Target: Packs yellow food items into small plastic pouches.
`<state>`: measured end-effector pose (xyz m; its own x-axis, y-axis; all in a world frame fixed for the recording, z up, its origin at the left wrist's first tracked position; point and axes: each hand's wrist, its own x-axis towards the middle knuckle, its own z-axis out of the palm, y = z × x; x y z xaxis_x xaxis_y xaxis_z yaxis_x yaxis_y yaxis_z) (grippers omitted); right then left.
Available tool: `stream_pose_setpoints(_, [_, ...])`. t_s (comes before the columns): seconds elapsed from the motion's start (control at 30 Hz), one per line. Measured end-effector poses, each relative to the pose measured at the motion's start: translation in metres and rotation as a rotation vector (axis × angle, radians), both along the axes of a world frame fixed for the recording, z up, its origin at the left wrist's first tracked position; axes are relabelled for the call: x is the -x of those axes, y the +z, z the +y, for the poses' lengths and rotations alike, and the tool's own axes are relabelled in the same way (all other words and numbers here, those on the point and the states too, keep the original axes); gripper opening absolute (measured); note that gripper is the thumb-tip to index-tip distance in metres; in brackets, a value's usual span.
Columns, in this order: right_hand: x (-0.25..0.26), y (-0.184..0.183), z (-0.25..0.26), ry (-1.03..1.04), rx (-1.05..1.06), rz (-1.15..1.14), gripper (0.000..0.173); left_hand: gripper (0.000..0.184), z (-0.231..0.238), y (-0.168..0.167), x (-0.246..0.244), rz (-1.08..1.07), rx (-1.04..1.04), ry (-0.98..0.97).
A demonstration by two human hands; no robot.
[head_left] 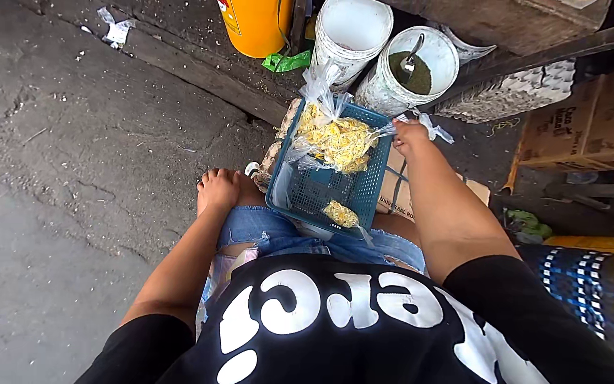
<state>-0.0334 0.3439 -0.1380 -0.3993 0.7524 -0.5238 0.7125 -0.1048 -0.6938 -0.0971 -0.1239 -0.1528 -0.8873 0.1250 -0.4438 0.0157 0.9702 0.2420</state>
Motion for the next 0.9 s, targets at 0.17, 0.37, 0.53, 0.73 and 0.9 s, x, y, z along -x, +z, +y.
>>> stream_pose_setpoints(0.17, [-0.027, 0.047, -0.04, 0.21, -0.097, 0.24, 0.024, 0.057, 0.001, 0.0, 0.001, -0.016, 0.006, 0.017])
stream_pose_setpoints(0.37, [-0.055, 0.129, -0.104, 0.591, -0.128, 0.393, 0.013, 0.057, 0.008, -0.001, 0.001, -0.029, 0.042, -0.023])
stream_pose_setpoints(0.53, [-0.08, 0.16, -0.127, 0.57, -0.069, 0.588, 0.014, 0.055, 0.014, 0.002, -0.001, -0.037, 0.052, -0.047])
stream_pose_setpoints(0.73, [-0.173, 0.096, -0.128, 1.06, -0.172, 0.012, 0.015, 0.052, 0.004, 0.005, -0.007, -0.036, -0.022, -0.026])
stream_pose_setpoints(0.9, [-0.184, 0.101, -0.125, 1.236, -0.173, -0.189, 0.03, 0.052, 0.011, 0.007, -0.007, -0.044, 0.023, -0.085])
